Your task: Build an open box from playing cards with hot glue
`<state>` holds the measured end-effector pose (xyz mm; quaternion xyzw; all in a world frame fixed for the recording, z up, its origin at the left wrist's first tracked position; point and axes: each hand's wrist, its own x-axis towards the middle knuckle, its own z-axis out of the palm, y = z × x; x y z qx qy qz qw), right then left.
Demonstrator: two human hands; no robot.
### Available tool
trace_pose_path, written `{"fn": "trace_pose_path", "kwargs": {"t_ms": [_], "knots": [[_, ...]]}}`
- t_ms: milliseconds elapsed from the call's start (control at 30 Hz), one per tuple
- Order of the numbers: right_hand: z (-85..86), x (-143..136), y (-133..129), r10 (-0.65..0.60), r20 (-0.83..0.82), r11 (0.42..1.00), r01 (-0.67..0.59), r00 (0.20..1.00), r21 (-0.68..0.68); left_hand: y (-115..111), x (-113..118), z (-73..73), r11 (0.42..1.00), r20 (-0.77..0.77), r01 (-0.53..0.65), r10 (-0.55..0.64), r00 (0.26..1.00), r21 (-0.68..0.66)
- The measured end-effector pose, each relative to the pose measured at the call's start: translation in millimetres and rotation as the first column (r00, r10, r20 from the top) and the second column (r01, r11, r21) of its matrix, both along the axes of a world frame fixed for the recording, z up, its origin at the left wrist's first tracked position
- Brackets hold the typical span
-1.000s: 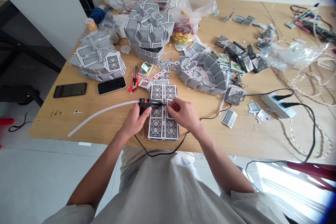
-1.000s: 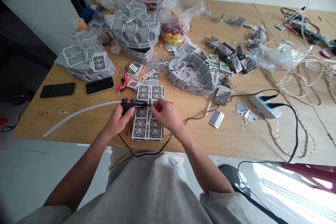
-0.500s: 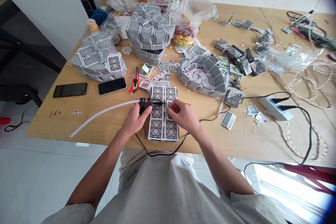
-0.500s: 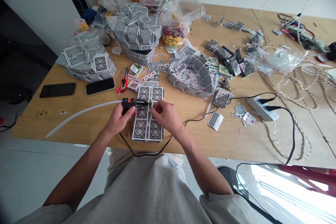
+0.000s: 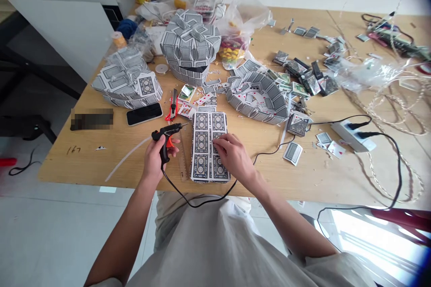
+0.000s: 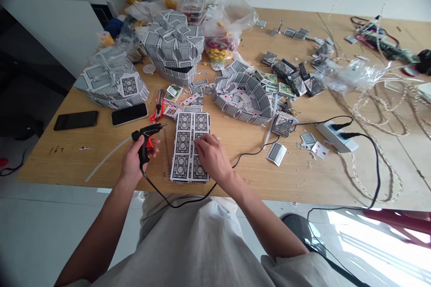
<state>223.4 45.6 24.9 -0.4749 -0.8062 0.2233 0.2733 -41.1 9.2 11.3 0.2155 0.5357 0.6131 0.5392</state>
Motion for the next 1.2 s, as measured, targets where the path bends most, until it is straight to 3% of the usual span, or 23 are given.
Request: {"fn": "trace_pose_path", "kwargs": {"t_ms": [200,533,933,1067,1200], "knots": [[0.3,6.2,-14.0,0.071,0.137,0.99,-0.087,0.988,0.108,-12.9,-7.0,-9.4,0.999,0.035,-0.001,0.002,0.999,-0.033],[0.1,-0.2,11.2,-0.002,0.212,0.992,-0.024,0.977,0.12,-23.2,-6.8,-14.4,0.999,0.067,0.04,-0.038,0.997,-0.022],[8.6,21.7,-42.4,0.13,0.171,0.981,-0.152,0.977,0.123,-29.9,-5.1,-16.5,0.998,0.083,0.031,-0.026,0.996,-0.058],[13.2,24.6,-29.9,0.163,0.054,0.981,-0.168,0.985,0.099,-33.3,-3.8,-12.6,0.998,0.067,0.023,-0.019,0.998,-0.058],[14.4,23.3,10.2,0.196,-0.016,0.979,-0.195,0.98,0.057,-40.9,-3.1,-5.2,0.999,0.02,0.015,-0.014,1.0,-0.039]]}}
